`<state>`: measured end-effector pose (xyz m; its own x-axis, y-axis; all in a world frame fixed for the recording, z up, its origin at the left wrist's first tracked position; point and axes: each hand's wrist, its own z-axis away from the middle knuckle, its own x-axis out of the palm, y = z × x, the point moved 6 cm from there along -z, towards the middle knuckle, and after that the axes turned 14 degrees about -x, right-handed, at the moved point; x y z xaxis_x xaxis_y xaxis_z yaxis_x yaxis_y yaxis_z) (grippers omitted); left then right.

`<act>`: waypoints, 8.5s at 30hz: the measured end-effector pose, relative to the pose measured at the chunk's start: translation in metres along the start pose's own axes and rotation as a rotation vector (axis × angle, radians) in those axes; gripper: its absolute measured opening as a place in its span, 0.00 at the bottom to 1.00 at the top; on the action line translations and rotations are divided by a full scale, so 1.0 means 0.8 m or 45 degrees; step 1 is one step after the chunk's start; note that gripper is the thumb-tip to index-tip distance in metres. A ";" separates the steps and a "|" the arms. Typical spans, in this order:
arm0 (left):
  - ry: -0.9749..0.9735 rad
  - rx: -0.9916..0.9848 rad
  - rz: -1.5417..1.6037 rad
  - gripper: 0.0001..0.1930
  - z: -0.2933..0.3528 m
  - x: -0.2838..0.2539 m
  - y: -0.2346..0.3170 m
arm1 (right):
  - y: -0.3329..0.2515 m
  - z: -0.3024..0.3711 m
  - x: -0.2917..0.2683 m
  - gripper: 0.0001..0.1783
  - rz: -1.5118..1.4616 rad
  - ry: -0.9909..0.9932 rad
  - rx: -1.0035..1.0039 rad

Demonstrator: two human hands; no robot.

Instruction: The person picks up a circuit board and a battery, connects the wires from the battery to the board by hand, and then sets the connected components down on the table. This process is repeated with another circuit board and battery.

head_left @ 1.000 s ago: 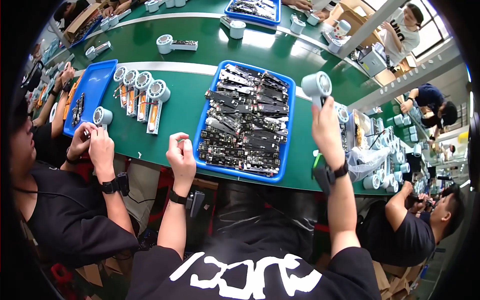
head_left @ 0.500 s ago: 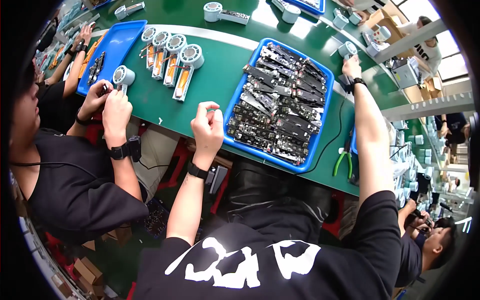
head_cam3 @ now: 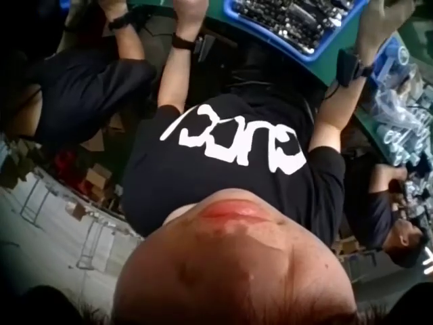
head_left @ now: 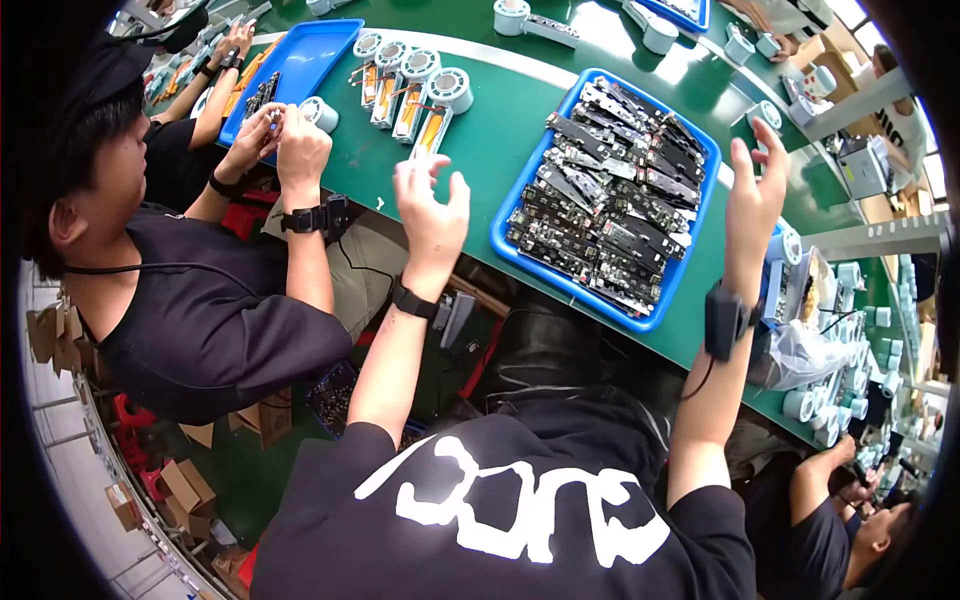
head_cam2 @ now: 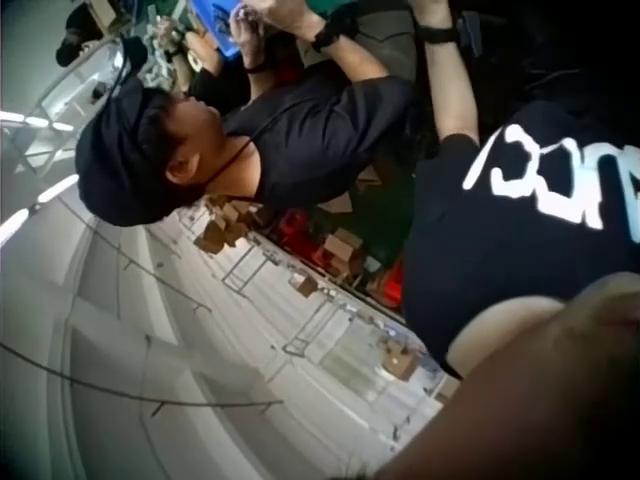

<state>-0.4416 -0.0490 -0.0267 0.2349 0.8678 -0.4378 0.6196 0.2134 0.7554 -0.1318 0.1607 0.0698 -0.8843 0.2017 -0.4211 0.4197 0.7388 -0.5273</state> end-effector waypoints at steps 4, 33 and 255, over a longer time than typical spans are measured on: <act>0.168 0.168 -0.566 0.16 -0.040 -0.011 -0.037 | -0.118 0.125 -0.049 0.17 -0.160 -0.136 -0.157; -1.239 0.335 0.069 0.20 0.290 0.033 0.218 | -0.076 0.303 -0.111 0.17 -0.452 -0.149 0.885; -1.506 -1.021 0.751 0.15 0.226 0.183 0.240 | 0.053 0.211 -0.116 0.10 -0.327 0.018 0.142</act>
<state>-0.1528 0.0374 -0.0340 0.9718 0.1564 0.1763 -0.2314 0.4924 0.8390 0.0023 0.0643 -0.0383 -0.9670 0.0263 -0.2534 0.2005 0.6919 -0.6936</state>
